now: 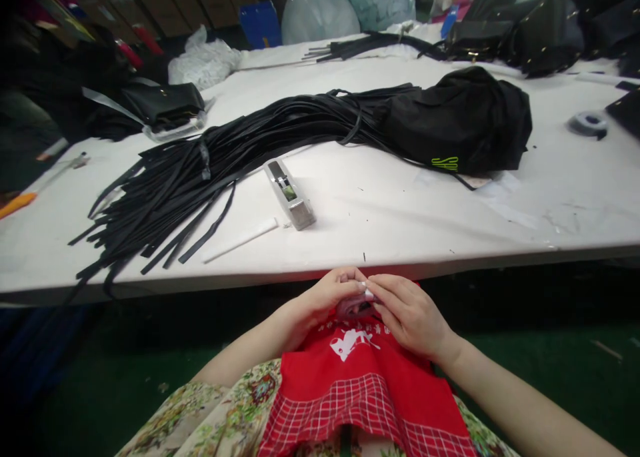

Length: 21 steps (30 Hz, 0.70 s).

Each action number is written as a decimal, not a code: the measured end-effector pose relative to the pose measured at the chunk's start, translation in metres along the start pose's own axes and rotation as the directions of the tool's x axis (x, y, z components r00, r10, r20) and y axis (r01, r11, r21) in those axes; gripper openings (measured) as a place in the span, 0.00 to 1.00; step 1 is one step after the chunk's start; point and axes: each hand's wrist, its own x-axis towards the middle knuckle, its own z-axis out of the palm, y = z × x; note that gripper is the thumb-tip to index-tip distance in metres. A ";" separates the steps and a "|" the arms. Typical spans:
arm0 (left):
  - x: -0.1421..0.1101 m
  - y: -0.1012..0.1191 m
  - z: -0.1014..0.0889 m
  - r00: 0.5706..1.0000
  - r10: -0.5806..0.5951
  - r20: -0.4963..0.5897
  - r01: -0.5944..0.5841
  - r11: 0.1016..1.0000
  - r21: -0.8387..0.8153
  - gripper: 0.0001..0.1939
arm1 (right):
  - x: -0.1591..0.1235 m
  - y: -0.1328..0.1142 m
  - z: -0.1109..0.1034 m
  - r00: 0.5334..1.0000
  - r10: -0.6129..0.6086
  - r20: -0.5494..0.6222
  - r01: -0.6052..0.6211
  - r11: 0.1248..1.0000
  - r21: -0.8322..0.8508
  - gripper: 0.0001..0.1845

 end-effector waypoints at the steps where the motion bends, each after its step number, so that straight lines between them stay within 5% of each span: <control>1: -0.002 0.000 -0.002 1.000 0.003 -0.011 -0.003 1.000 -0.016 0.19 | 0.005 0.000 0.001 1.000 0.005 0.002 -0.005 0.999 0.038 0.23; 6: -0.016 0.004 -0.022 0.997 0.039 -0.069 -0.044 0.997 -0.070 0.23 | 0.035 -0.003 0.005 0.990 0.137 0.016 -0.137 0.960 0.244 0.16; 11: -0.033 0.007 -0.045 0.982 0.116 -0.151 -0.129 0.989 -0.077 0.22 | 0.079 0.001 0.016 0.990 0.140 -0.032 -0.129 0.963 0.236 0.14; 15: -0.042 -0.002 -0.058 0.941 0.174 -0.290 -0.203 0.977 -0.070 0.22 | 0.141 0.022 0.039 0.969 0.225 -0.099 -0.198 0.953 0.228 0.14; 21: -0.056 -0.017 -0.066 0.873 0.261 -0.412 -0.271 0.962 0.035 0.18 | 0.252 0.048 0.085 0.896 0.445 0.016 -0.424 0.842 0.333 0.14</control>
